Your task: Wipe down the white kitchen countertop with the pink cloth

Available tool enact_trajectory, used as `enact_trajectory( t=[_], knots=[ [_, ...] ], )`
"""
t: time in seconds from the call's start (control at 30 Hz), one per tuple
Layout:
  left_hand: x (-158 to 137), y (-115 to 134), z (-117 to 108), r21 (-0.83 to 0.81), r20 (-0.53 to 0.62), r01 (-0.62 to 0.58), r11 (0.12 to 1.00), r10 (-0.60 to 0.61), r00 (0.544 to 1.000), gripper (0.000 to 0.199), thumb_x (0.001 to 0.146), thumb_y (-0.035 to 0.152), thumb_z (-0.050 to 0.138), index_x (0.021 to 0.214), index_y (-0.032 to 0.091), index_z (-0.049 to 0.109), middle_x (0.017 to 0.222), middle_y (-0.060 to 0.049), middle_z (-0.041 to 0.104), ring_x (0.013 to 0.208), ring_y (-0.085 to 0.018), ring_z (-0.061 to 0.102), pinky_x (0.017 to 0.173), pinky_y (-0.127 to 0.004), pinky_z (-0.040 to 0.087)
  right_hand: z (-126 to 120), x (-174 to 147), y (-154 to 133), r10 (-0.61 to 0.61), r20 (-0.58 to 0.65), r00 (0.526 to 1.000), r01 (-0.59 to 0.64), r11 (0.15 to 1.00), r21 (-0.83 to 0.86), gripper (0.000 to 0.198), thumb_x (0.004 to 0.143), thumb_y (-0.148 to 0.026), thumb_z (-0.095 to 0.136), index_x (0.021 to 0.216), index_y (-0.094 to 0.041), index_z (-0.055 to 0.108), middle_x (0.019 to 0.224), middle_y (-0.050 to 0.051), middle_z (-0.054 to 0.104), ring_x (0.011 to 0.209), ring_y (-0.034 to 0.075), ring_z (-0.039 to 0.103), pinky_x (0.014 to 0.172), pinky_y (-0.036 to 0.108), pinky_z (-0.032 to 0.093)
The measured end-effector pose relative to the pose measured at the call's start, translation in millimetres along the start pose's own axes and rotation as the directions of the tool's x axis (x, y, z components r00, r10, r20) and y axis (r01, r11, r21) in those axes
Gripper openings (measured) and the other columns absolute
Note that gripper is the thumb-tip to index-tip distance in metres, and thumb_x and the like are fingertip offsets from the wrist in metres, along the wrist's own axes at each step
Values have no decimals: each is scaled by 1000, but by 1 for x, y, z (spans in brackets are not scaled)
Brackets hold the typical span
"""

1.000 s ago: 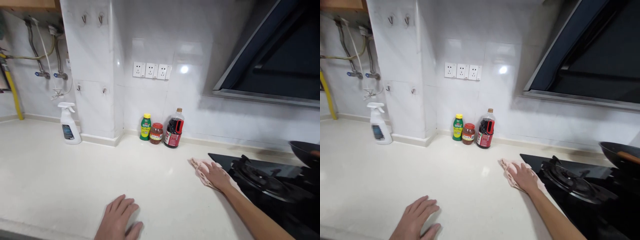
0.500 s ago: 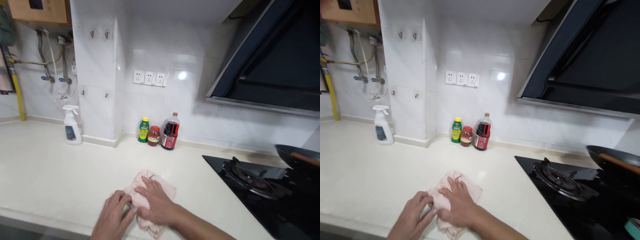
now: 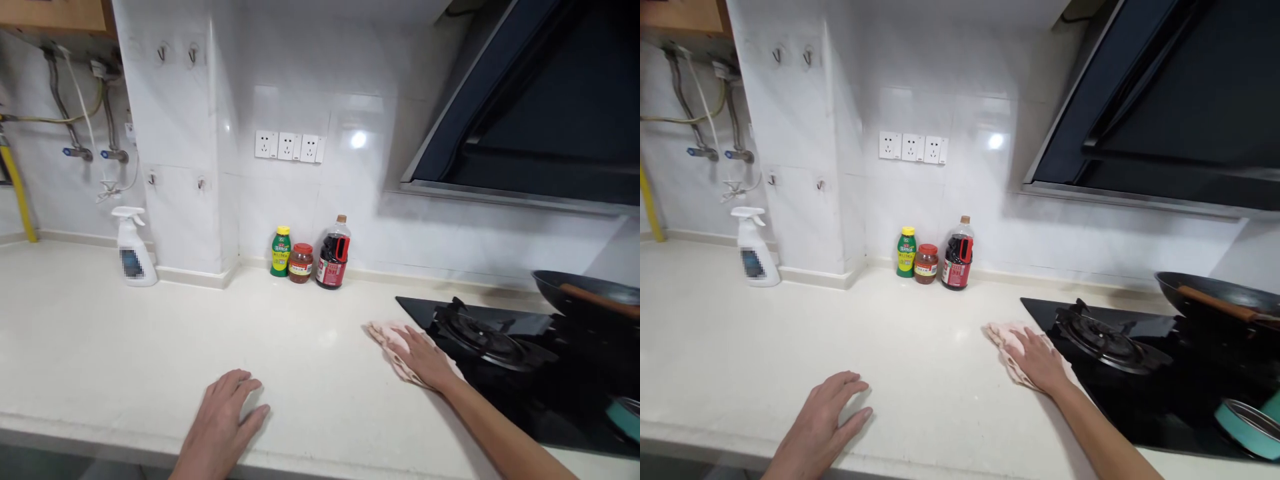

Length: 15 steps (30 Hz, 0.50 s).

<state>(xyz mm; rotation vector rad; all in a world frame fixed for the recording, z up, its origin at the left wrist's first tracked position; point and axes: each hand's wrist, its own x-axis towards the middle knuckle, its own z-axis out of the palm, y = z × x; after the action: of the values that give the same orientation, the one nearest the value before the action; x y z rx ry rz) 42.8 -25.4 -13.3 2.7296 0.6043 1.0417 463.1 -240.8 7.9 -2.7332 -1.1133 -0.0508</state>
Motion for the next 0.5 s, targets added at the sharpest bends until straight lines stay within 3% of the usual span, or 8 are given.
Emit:
enact_trajectory(
  t=[0.1,0.23,0.37,0.5],
  knots=[
    [0,0,1,13,-4,-11,1000,11,1000,26,92,41,61,112,26,69,120,-8,67,114,-28,63,92,-45,55,10,-35,17,23,-36,999,-24,999,-34,63,93,-61,31,151,-35,36,161,3,28,147,36,23,114,62,25],
    [1,3,2,35,-16,-42,998,43,999,26,93,40,60,111,25,68,118,-9,67,114,-28,62,92,-45,54,24,-80,5,67,-54,996,-72,994,-81,71,91,-71,29,154,-37,30,164,3,18,148,39,18,113,67,24],
    [2,6,1,31,14,-53,998,53,998,25,94,39,58,112,24,68,118,-8,67,116,-28,60,94,-46,52,20,-107,-43,81,56,995,-77,995,-69,76,91,-75,29,157,-36,23,166,4,2,150,39,6,116,67,18],
    [2,7,0,27,9,-30,999,30,1000,30,96,44,56,116,25,67,123,-8,65,117,-27,59,96,-46,51,6,-112,-116,-55,176,983,54,998,13,81,92,-75,34,159,-32,17,165,7,-7,149,41,-4,118,66,8]
  ],
)
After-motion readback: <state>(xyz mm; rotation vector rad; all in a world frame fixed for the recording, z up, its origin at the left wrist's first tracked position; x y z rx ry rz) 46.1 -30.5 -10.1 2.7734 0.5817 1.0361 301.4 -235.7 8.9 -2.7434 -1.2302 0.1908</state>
